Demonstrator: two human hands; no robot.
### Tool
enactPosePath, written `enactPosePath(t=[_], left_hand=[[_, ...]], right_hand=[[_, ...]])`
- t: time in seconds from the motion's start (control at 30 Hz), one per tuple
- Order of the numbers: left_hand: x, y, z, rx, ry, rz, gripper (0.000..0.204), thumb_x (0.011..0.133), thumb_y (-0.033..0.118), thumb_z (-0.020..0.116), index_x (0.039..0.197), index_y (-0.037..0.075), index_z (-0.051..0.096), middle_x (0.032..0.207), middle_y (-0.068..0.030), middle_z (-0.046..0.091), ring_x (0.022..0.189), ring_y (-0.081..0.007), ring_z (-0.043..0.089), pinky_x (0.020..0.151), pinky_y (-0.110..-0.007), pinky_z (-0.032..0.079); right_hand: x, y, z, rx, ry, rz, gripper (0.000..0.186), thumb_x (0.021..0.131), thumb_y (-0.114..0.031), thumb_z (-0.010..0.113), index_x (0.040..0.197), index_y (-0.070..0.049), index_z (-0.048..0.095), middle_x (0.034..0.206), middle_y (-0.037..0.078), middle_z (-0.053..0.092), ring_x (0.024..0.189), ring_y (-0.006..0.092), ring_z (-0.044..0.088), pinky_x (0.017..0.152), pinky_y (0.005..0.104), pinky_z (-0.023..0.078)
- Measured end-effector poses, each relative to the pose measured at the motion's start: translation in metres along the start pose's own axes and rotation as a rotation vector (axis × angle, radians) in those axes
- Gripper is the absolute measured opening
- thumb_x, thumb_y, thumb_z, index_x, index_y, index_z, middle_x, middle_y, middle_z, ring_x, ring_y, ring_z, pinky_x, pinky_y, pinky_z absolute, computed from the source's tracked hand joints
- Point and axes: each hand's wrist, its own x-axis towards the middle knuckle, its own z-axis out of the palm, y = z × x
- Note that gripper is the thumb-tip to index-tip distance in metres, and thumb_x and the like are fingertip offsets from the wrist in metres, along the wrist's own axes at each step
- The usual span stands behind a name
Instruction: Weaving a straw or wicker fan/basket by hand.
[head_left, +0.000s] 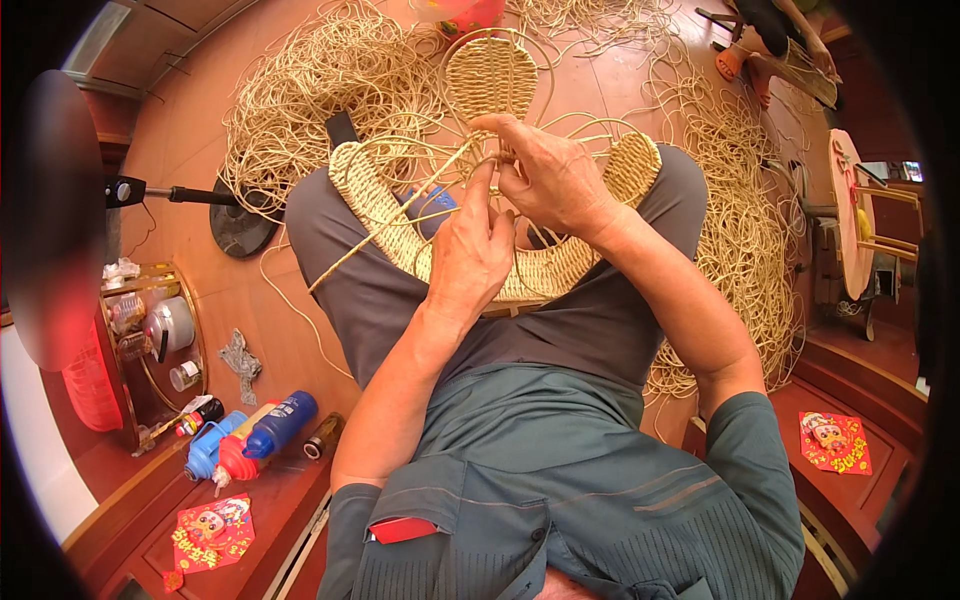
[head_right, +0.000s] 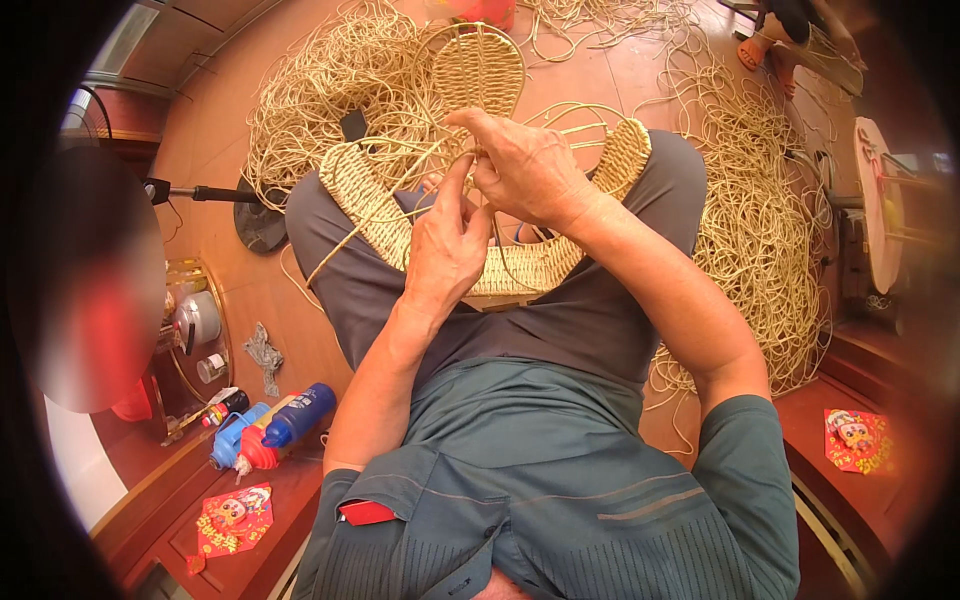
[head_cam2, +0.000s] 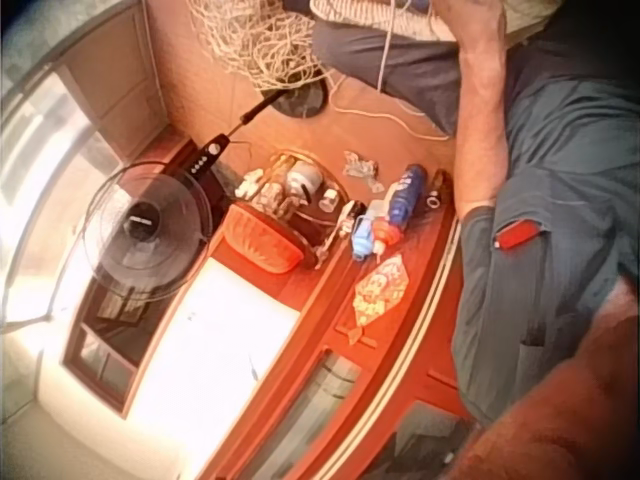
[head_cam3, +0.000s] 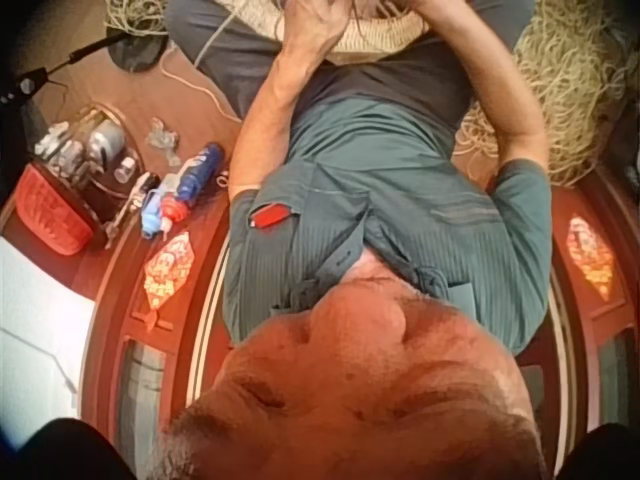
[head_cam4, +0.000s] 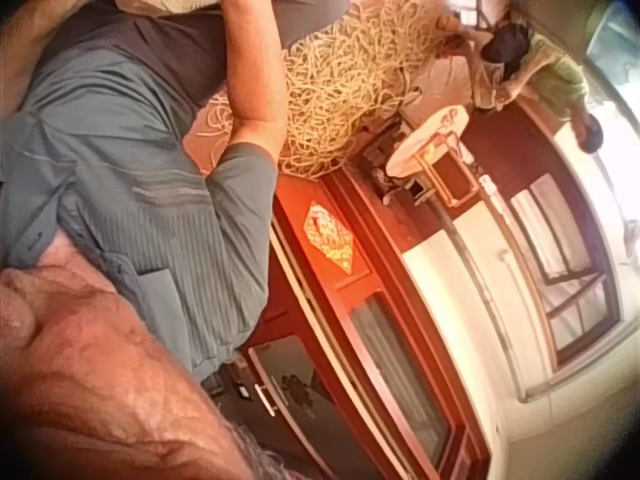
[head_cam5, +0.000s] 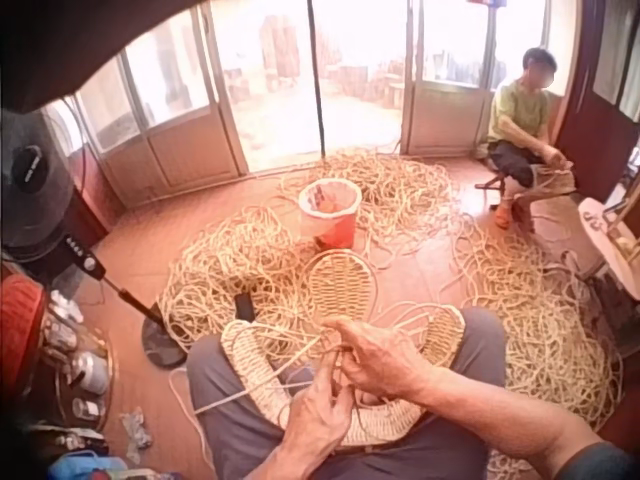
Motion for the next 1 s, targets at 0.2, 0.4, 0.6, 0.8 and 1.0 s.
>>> enactPosePath(t=[0.2, 0.4, 0.6, 0.8, 1.0], left_hand=[[-0.002, 0.006, -0.005, 0.393, 0.068, 0.152, 0.021, 0.105, 0.023, 0.06, 0.102, 0.003, 0.065, 0.07, -0.0204, 0.066, 0.071, -0.0379, 0.071, 0.065, -0.047, 0.053], [-0.018, 0.003, -0.026, -0.099, 0.037, -0.136, 0.039, 0.108, 0.028, 0.06, 0.079, 0.002, 0.063, 0.064, -0.0084, 0.059, 0.06, -0.0152, 0.05, 0.059, -0.037, 0.044], [-0.077, 0.02, -0.075, 0.005, -0.1, -0.202, 0.033, 0.102, 0.028, 0.071, 0.086, 0.0, 0.067, 0.066, -0.0113, 0.057, 0.059, -0.0163, 0.051, 0.06, -0.036, 0.045], [-0.172, -0.072, -0.224, 0.483, 0.002, -0.554, 0.032, 0.099, 0.027, 0.074, 0.087, 0.0, 0.06, 0.069, -0.0063, 0.048, 0.067, -0.0127, 0.046, 0.062, -0.034, 0.043], [-0.314, -0.196, -0.418, 1.21, 0.079, -0.849, 0.043, 0.087, 0.043, 0.075, 0.106, 0.005, 0.079, 0.101, -0.0262, 0.076, 0.097, -0.0454, 0.074, 0.087, -0.055, 0.056]], right_hand=[[0.003, 0.005, -0.013, 0.055, -0.126, 0.022, 0.033, 0.091, -0.009, 0.063, 0.124, -0.013, 0.062, 0.101, 0.014, 0.075, 0.089, 0.0379, 0.074, 0.077, 0.0486, 0.059], [0.001, 0.012, 0.006, 0.058, -0.029, -0.175, 0.021, 0.092, -0.008, 0.07, 0.113, -0.009, 0.068, 0.09, 0.012, 0.071, 0.078, 0.032, 0.072, 0.069, 0.0423, 0.057], [-0.002, 0.029, 0.011, 0.071, 0.053, -0.191, 0.016, 0.094, -0.015, 0.077, 0.106, -0.01, 0.07, 0.094, 0.01, 0.072, 0.079, 0.0304, 0.072, 0.068, 0.0401, 0.057], [-0.003, 0.033, 0.009, 0.065, 0.036, -0.215, 0.014, 0.099, -0.023, 0.069, 0.103, -0.011, 0.062, 0.092, 0.011, 0.065, 0.087, 0.0343, 0.071, 0.074, 0.0452, 0.057], [-0.006, 0.034, 0.012, -0.01, 0.078, -0.241, 0.017, 0.1, -0.024, 0.069, 0.105, -0.012, 0.059, 0.092, 0.011, 0.063, 0.087, 0.0358, 0.071, 0.074, 0.0466, 0.058]])
